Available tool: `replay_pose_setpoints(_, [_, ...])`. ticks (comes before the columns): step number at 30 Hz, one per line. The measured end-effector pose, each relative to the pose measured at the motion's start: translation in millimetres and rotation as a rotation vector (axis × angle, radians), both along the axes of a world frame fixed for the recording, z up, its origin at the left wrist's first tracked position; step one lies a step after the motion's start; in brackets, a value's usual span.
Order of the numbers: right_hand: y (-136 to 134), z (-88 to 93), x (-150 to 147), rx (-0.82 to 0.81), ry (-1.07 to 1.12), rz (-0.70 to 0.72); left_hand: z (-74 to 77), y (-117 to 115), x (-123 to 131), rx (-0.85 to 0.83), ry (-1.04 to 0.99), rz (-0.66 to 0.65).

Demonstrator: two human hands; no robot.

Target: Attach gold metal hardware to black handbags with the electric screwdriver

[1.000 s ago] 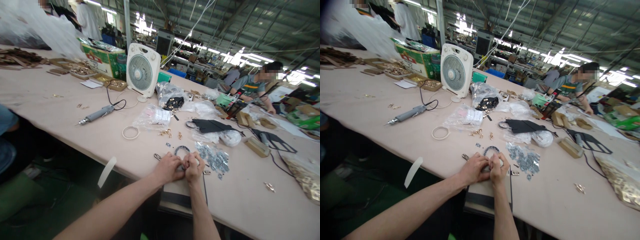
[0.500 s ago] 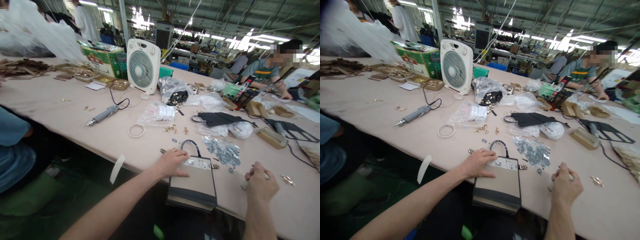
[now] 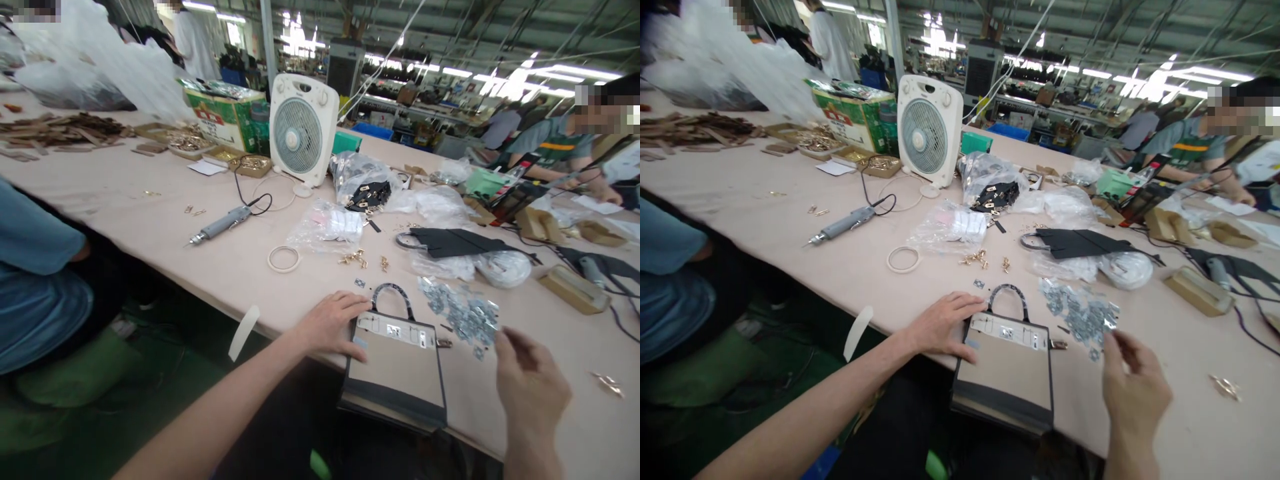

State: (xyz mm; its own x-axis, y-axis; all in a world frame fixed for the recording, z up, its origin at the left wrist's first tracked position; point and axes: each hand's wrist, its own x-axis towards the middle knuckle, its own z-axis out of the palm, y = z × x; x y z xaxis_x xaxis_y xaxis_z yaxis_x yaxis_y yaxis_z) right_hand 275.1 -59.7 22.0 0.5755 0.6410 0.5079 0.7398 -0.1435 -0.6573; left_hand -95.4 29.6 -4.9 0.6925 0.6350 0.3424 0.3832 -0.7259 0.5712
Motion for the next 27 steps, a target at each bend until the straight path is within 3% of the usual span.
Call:
replay_pose_setpoints(4, [-3.8,6.5,-100.9,-0.187,0.034,0.660,1.9,-0.1,-1.9,-0.032,-0.013,-0.032])
replay_pose_setpoints(6, [-2.8,0.0,-137.3,-0.262,0.008,0.823,2.3,-0.1,-3.6,-0.042,-0.014,-0.057])
replay_pose_setpoints(12, [-6.1,-25.4,-181.9,-0.353,-0.160,0.753,-0.4,-0.3,-8.6,-0.054,0.012,-0.078])
replay_pose_setpoints(18, [-14.7,-22.2,-198.0,-0.426,-0.190,0.658,-3.8,0.8,-11.0,-0.053,-0.012,-0.072])
replay_pose_setpoints(24, [-3.8,-8.4,-173.5,-0.294,0.169,0.616,1.5,-0.9,-8.6,-0.063,-0.026,-0.043])
replay_pose_setpoints(27, [9.5,-1.4,-157.4,-0.309,0.393,0.609,1.2,-1.6,-4.0,-0.070,-0.009,-0.014])
